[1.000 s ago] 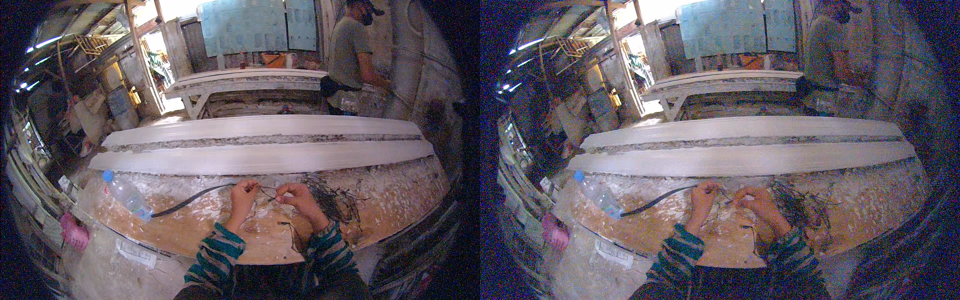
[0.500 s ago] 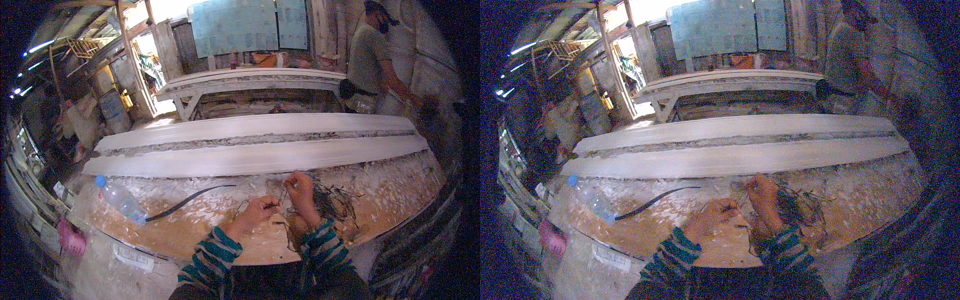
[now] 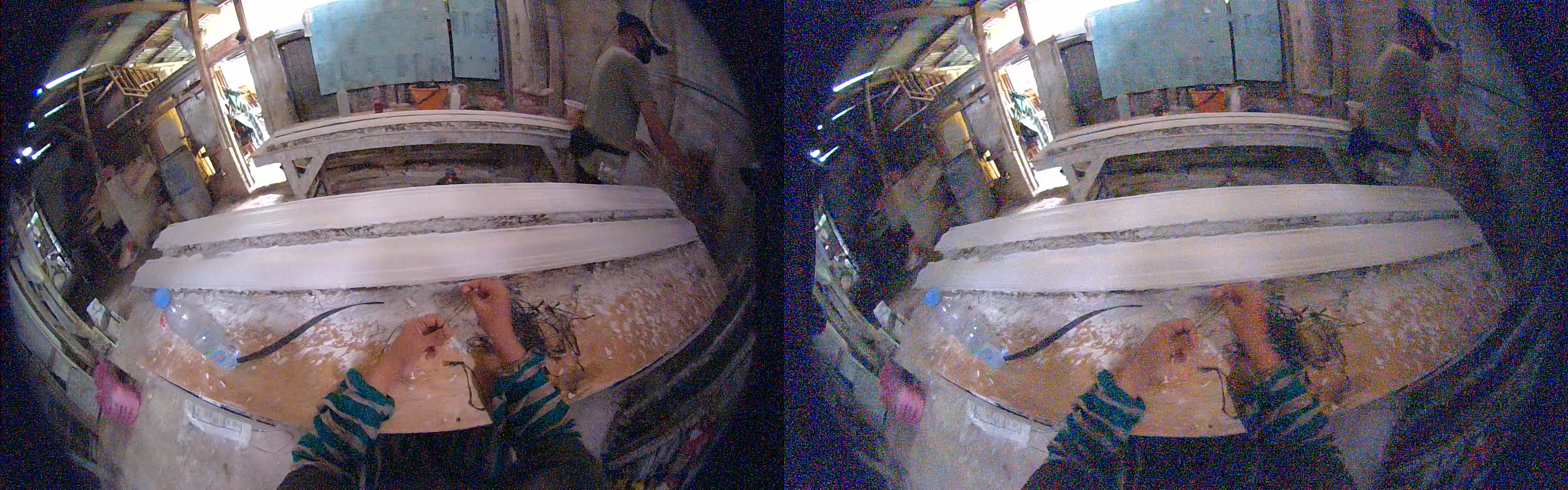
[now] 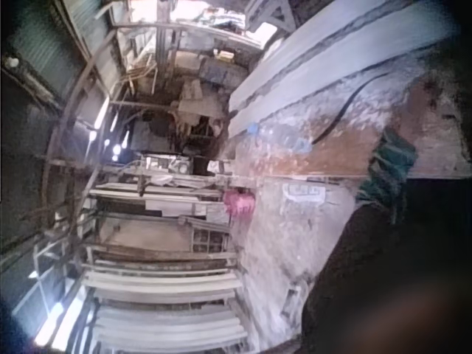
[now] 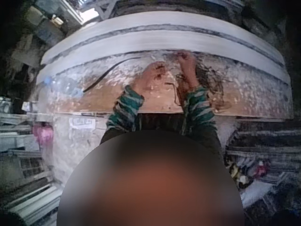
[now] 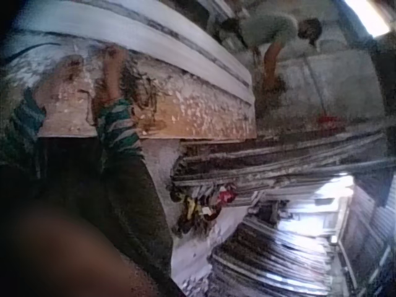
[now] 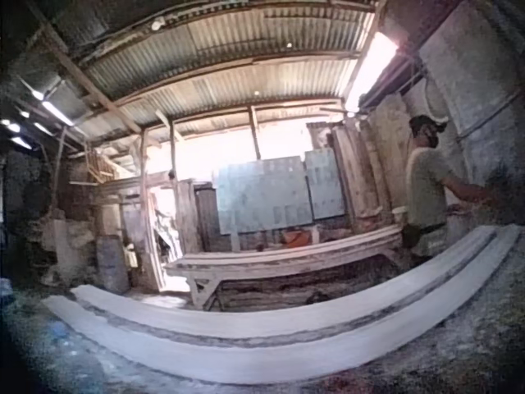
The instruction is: The person repeatedly handles thin black cables on a workbench, picking them up, straightening them, and placing them back down. Another person wipes a long white curved object in the background. The camera wearer's hands remain in view throughout, manipulating the cables without using tools.
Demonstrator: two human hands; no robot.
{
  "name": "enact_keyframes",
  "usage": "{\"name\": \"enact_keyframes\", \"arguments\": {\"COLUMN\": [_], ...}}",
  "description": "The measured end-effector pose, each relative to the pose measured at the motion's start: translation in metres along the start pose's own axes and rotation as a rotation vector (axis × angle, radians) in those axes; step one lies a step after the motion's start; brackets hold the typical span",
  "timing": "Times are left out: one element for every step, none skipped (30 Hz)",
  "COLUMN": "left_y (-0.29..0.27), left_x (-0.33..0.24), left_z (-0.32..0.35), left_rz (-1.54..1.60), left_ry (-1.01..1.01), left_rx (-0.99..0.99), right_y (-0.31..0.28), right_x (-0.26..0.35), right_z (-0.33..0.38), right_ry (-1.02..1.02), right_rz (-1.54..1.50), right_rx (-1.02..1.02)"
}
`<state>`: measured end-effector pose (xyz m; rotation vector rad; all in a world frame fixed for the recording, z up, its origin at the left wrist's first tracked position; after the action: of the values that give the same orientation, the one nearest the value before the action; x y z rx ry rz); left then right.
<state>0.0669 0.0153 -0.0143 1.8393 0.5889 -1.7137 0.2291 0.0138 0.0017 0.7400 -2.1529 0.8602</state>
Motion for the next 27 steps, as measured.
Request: {"name": "enact_keyframes", "arguments": {"left_y": [-0.009, -0.019, -0.030, -0.042, -0.053, -0.062, -0.069, -0.076, -0.082, -0.084, -0.086, -0.088, -0.088, -0.088, -0.089, -0.090, -0.091, -0.093, -0.094, -0.095, -0.097, -0.099, -0.100, -0.102, -0.103, -0.104, -0.106], "left_x": [-0.004, -0.009, -0.010, -0.012, -0.013, -0.010, -0.011, -0.011, -0.009, -0.008, -0.007, -0.005, -0.005, -0.004, -0.003, -0.003, -0.003, -0.003, -0.005, -0.007, -0.008, -0.008, -0.008, -0.007, -0.006, -0.006, -0.004], "left_z": [0.001, 0.001, 0.002, 0.002, 0.003, 0.005, 0.006, 0.008, 0.011, 0.012, 0.012, 0.012, 0.011, 0.010, 0.009, 0.009, 0.010, 0.010, 0.011, 0.012, 0.013, 0.013, 0.014, 0.015, 0.015, 0.014, 0.014], "left_rz": [-0.081, -0.169, -0.144, -0.126, -0.106, -0.017, -0.012, -0.025, -0.050, -0.016, 0.008, 0.022, 0.086, 0.141, 0.192, 0.198, 0.200, 0.199, 0.210, 0.218, 0.213, 0.212, 0.197, 0.170, 0.163, 0.143, 0.121], "left_ry": [0.028, 0.067, 0.042, 0.030, 0.017, -0.008, 0.021, 0.027, 0.015, 0.038, 0.045, 0.041, 0.063, 0.074, 0.070, 0.078, 0.070, 0.052, 0.099, 0.134, 0.169, 0.192, 0.213, 0.232, 0.238, 0.244, 0.220], "left_rx": [-0.086, -0.163, -0.254, -0.336, -0.419, -0.488, -0.533, -0.591, -0.651, -0.648, -0.646, -0.650, -0.636, -0.627, -0.627, -0.641, -0.665, -0.692, -0.698, -0.705, -0.721, -0.744, -0.775, -0.813, -0.821, -0.834, -0.857], "right_y": [-0.004, -0.007, -0.007, -0.008, -0.006, 0.000, 0.006, 0.014, 0.017, 0.020, 0.022, 0.023, 0.024, 0.024, 0.023, 0.023, 0.023, 0.025, 0.028, 0.031, 0.036, 0.040, 0.045, 0.047, 0.049, 0.051, 0.050], "right_x": [0.003, 0.005, 0.009, 0.012, 0.015, 0.009, 0.004, -0.001, 0.000, 0.001, 0.001, 0.001, 0.000, -0.002, 0.004, 0.009, 0.015, 0.020, 0.026, 0.033, 0.039, 0.046, 0.050, 0.056, 0.057, 0.058, 0.060], "right_z": [-0.001, -0.001, -0.002, -0.003, -0.003, -0.001, 0.002, 0.006, 0.007, 0.008, 0.009, 0.009, 0.010, 0.011, 0.010, 0.011, 0.013, 0.016, 0.020, 0.025, 0.029, 0.034, 0.038, 0.040, 0.041, 0.042, 0.043], "right_ry": [-0.004, 0.009, -0.038, -0.069, -0.100, 0.012, 0.124, 0.253, 0.223, 0.209, 0.208, 0.207, 0.217, 0.261, 0.170, 0.111, 0.049, 0.010, -0.031, -0.079, -0.110, -0.145, -0.135, -0.158, -0.135, -0.114, -0.094], "right_rz": [0.020, 0.058, 0.017, -0.006, -0.028, -0.123, -0.218, -0.313, -0.294, -0.273, -0.212, -0.241, -0.229, -0.173, -0.207, -0.198, -0.197, -0.167, -0.145, -0.122, -0.125, -0.127, -0.092, -0.107, -0.085, -0.039, -0.066], "right_rx": [-0.035, -0.050, -0.004, 0.062, 0.129, 0.199, 0.270, 0.354, 0.368, 0.393, 0.416, 0.426, 0.435, 0.439, 0.442, 0.441, 0.446, 0.467, 0.495, 0.518, 0.537, 0.552, 0.590, 0.593, 0.621, 0.645, 0.657]}}
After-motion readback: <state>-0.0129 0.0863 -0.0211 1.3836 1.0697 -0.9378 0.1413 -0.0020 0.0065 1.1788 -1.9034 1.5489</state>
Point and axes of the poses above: each hand's wrist, its own z-axis away from the middle knuckle, its own y-axis out of the palm, x = y × z, the point moved 6 cm from there along -z, towards the middle knuckle, and after that the axes turned 2 degrees about x, right-handed, at the moved point
